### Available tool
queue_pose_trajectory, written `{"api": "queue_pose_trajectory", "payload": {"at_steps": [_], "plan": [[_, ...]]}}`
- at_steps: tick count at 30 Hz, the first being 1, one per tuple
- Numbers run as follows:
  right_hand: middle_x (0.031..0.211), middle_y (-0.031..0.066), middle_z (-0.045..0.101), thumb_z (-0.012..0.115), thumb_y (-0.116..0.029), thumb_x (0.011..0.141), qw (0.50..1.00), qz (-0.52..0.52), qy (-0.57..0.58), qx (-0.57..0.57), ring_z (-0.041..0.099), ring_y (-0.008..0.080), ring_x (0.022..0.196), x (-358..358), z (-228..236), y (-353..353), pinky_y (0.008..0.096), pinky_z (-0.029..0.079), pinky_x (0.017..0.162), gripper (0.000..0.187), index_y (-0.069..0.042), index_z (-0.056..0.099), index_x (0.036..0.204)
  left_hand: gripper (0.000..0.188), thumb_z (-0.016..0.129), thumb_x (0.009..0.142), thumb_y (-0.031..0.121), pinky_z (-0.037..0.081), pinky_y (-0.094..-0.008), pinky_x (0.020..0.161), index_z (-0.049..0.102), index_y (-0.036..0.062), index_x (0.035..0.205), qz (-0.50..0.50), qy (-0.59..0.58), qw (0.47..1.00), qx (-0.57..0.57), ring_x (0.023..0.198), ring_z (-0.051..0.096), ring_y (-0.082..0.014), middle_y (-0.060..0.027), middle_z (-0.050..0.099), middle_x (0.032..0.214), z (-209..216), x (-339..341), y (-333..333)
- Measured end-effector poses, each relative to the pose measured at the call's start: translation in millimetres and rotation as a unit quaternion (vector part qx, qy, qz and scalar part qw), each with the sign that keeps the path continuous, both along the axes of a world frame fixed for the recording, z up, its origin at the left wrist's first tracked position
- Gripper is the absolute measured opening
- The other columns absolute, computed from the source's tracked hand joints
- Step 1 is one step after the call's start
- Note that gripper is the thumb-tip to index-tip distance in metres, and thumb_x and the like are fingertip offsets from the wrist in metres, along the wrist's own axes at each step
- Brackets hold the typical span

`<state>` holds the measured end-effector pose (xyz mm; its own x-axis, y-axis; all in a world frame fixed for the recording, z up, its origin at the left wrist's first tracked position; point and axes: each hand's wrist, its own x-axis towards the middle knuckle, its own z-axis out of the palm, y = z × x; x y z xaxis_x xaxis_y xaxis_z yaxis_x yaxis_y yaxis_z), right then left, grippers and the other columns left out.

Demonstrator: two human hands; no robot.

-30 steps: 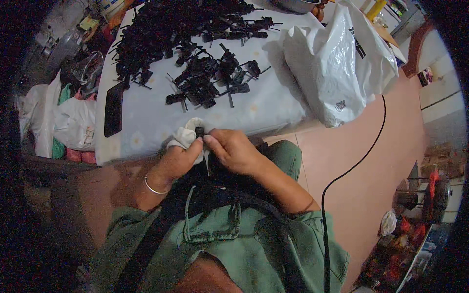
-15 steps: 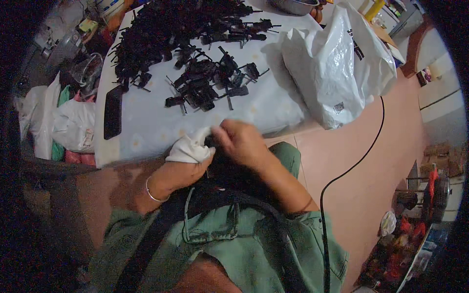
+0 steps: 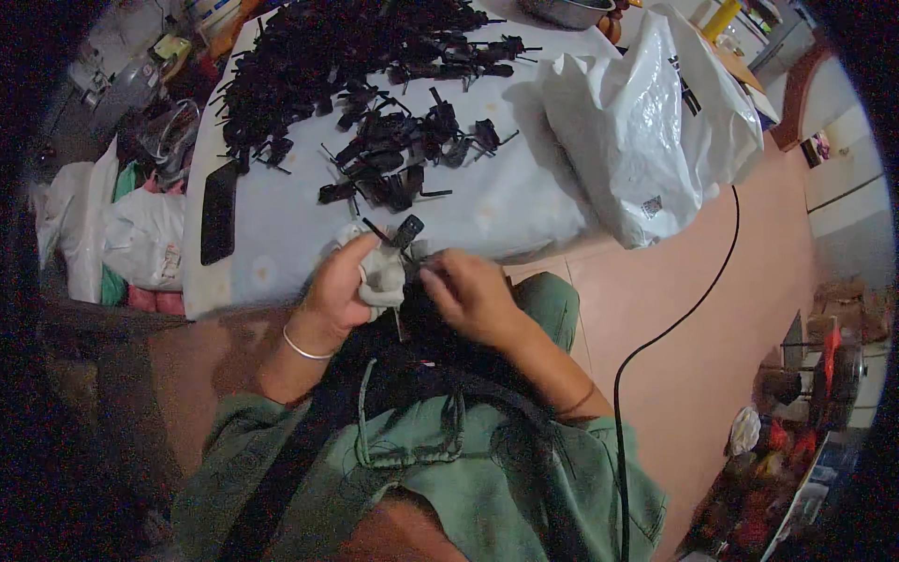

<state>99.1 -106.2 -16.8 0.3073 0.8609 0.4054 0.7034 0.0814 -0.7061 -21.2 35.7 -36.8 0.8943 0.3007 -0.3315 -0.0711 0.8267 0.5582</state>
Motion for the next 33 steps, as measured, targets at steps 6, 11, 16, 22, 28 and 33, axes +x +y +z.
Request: {"api": "queue_pose_trajectory", "payload": {"at_steps": [6,11,16,22,28,33], "plan": [[0.062,0.0127,0.049,0.064,-0.010,0.074,0.999,0.035,-0.014,-0.004,0.050,0.0280,0.054,2,-1,3,0.0336,0.039,0.048,0.017,-0.001,0.051,0.080,0.011,0.051,0.084,0.012,0.040,-0.0232,0.042,0.056,0.0072,0.093,0.090,0.042,0.994,0.056,0.054,0.053,-0.0092,-0.0003,0.057,0.072,19,9,-14],[0.058,0.0096,0.048,0.063,-0.012,0.076,0.998,-0.001,-0.031,0.063,0.049,0.0219,0.050,-7,0,15,0.0314,0.038,0.045,0.016,-0.002,0.052,0.078,0.012,0.049,0.083,0.005,0.041,-0.0205,0.045,0.052,0.0034,0.095,0.077,0.090,0.896,0.429,0.054,0.049,-0.0057,0.0012,0.052,0.069,22,-1,-24],[0.059,0.0070,0.050,0.055,-0.015,0.084,0.971,0.007,0.239,-0.026,0.043,0.0106,0.053,2,-5,23,0.0268,0.037,0.050,0.018,0.000,0.052,0.073,0.016,0.053,0.080,0.005,0.042,-0.0225,0.047,0.051,0.0022,0.096,0.029,0.050,0.879,0.473,0.055,0.050,-0.0069,-0.0006,0.053,0.069,22,-4,-27],[0.057,0.0136,0.044,0.048,-0.019,0.088,0.991,0.018,0.129,-0.041,0.041,0.0126,0.053,-7,-9,20,0.0296,0.037,0.050,0.026,0.002,0.051,0.073,0.015,0.054,0.075,0.004,0.044,-0.0315,0.053,0.053,0.0002,0.090,0.113,0.046,0.729,0.674,0.059,0.054,-0.0215,-0.0109,0.057,0.074,16,-2,-28],[0.058,0.0099,0.045,0.045,-0.021,0.090,0.952,0.017,0.302,-0.040,0.039,0.0095,0.056,-21,-28,23,0.0285,0.037,0.051,0.028,0.001,0.051,0.074,0.014,0.051,0.072,0.003,0.044,-0.0384,0.062,0.055,0.0001,0.085,0.129,0.072,0.562,0.814,0.070,0.054,-0.0340,-0.0158,0.055,0.078,25,-3,-32],[0.059,0.0066,0.046,0.045,-0.021,0.090,0.929,0.021,0.369,0.000,0.039,0.0081,0.058,-27,-37,26,0.0269,0.038,0.052,0.027,0.000,0.051,0.074,0.011,0.050,0.071,0.003,0.044,-0.0393,0.062,0.055,-0.0002,0.081,0.111,0.076,0.579,0.804,0.070,0.053,-0.0353,-0.0166,0.055,0.079,20,-6,-33]]}}
